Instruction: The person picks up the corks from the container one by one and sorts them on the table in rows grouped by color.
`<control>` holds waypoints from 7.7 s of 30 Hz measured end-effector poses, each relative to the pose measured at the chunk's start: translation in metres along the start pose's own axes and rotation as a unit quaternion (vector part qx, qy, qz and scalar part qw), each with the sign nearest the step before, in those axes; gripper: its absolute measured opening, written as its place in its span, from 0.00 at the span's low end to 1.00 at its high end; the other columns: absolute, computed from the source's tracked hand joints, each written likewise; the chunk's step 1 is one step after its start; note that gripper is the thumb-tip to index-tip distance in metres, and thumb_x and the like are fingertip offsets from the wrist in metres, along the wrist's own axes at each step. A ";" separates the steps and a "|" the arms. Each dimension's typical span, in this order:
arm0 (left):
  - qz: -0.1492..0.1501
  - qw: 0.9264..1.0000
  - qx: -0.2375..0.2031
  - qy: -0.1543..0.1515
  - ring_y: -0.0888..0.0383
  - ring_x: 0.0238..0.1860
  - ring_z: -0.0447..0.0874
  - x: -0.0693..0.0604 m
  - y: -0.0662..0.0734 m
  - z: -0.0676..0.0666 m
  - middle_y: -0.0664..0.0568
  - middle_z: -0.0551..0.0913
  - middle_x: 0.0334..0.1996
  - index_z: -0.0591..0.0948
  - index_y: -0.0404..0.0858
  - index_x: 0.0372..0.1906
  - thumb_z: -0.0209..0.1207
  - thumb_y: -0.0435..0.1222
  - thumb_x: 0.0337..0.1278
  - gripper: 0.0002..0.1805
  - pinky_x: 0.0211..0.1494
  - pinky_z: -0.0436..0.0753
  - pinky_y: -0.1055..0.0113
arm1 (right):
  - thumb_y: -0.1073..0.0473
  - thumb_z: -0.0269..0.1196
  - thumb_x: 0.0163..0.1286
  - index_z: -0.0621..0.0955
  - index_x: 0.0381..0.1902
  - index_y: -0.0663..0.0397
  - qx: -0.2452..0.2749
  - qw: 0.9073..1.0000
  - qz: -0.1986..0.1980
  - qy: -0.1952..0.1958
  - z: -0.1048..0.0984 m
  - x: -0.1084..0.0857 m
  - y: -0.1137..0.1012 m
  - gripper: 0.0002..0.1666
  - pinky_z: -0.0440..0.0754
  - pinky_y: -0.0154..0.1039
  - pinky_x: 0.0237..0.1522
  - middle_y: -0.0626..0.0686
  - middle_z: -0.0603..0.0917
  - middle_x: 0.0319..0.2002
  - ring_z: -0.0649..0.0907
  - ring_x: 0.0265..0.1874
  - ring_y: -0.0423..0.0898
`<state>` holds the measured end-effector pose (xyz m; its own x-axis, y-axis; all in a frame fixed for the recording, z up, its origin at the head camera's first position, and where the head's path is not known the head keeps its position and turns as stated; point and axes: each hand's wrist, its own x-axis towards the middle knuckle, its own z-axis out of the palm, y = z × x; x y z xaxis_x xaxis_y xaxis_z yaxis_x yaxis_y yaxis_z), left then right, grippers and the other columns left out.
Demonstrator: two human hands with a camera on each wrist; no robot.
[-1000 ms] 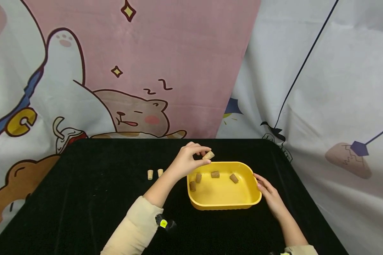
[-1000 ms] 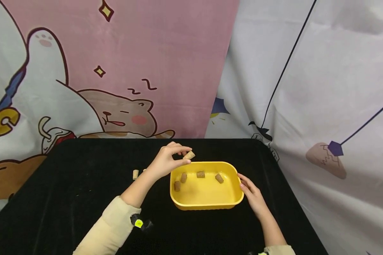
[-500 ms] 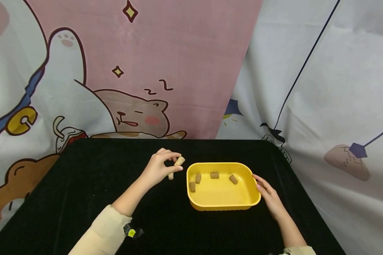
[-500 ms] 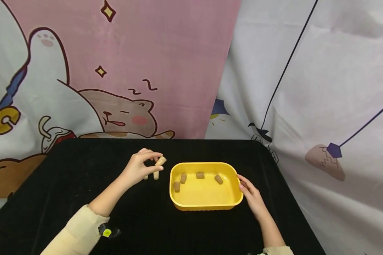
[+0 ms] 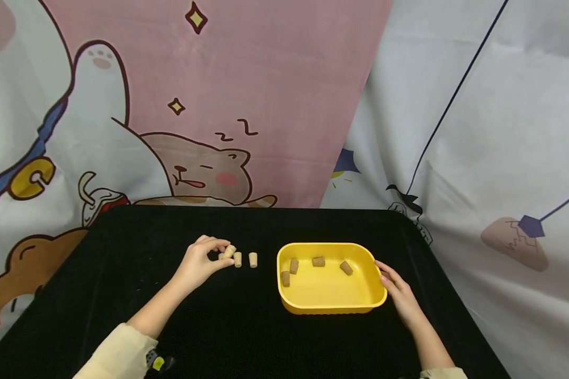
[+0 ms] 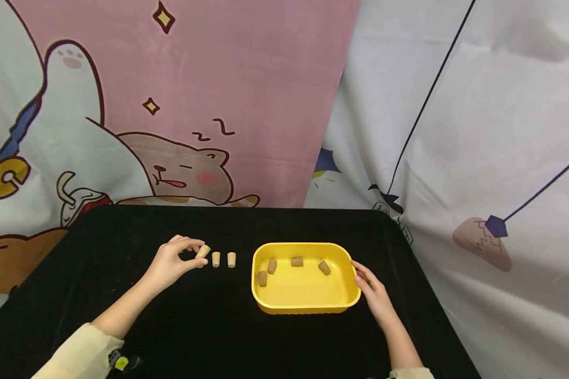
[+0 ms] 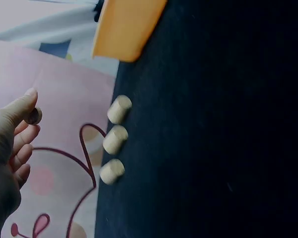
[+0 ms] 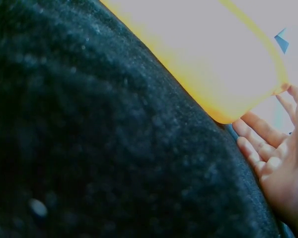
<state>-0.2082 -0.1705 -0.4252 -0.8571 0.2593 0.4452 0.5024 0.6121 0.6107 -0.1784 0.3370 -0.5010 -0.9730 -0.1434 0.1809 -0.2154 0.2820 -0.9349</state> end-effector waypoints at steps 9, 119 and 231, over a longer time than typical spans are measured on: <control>-0.032 0.999 0.012 0.016 0.50 0.39 0.76 -0.015 -0.030 -0.007 0.56 0.80 0.33 0.84 0.38 0.44 0.75 0.36 0.41 0.20 0.40 0.76 0.52 | 0.56 0.43 0.79 0.61 0.71 0.60 0.006 1.000 0.011 0.000 0.001 0.000 0.001 0.26 0.77 0.35 0.47 0.51 0.72 0.60 0.78 0.49 0.37; -0.058 0.981 0.138 -0.119 0.46 0.54 0.61 0.030 0.087 0.102 0.40 0.69 0.54 0.83 0.44 0.46 0.72 0.45 0.36 0.25 0.59 0.60 0.49 | 0.56 0.43 0.79 0.62 0.70 0.58 0.014 1.000 0.007 -0.003 -0.003 0.001 0.005 0.26 0.78 0.35 0.47 0.37 0.75 0.55 0.79 0.49 0.38; -0.074 0.985 -0.149 -0.044 0.49 0.51 0.73 -0.015 0.046 0.040 0.59 0.80 0.45 0.83 0.47 0.44 0.72 0.34 0.43 0.19 0.55 0.71 0.46 | 0.56 0.44 0.79 0.63 0.70 0.59 0.004 1.000 0.013 0.007 0.000 0.001 0.002 0.26 0.78 0.35 0.46 0.51 0.75 0.58 0.80 0.47 0.39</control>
<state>-0.1771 -0.1167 -0.4299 -0.9233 0.2554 0.2869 0.3716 0.4049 0.8355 -0.1797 0.3372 -0.5027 -0.9792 -0.1237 0.1609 -0.1899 0.2783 -0.9415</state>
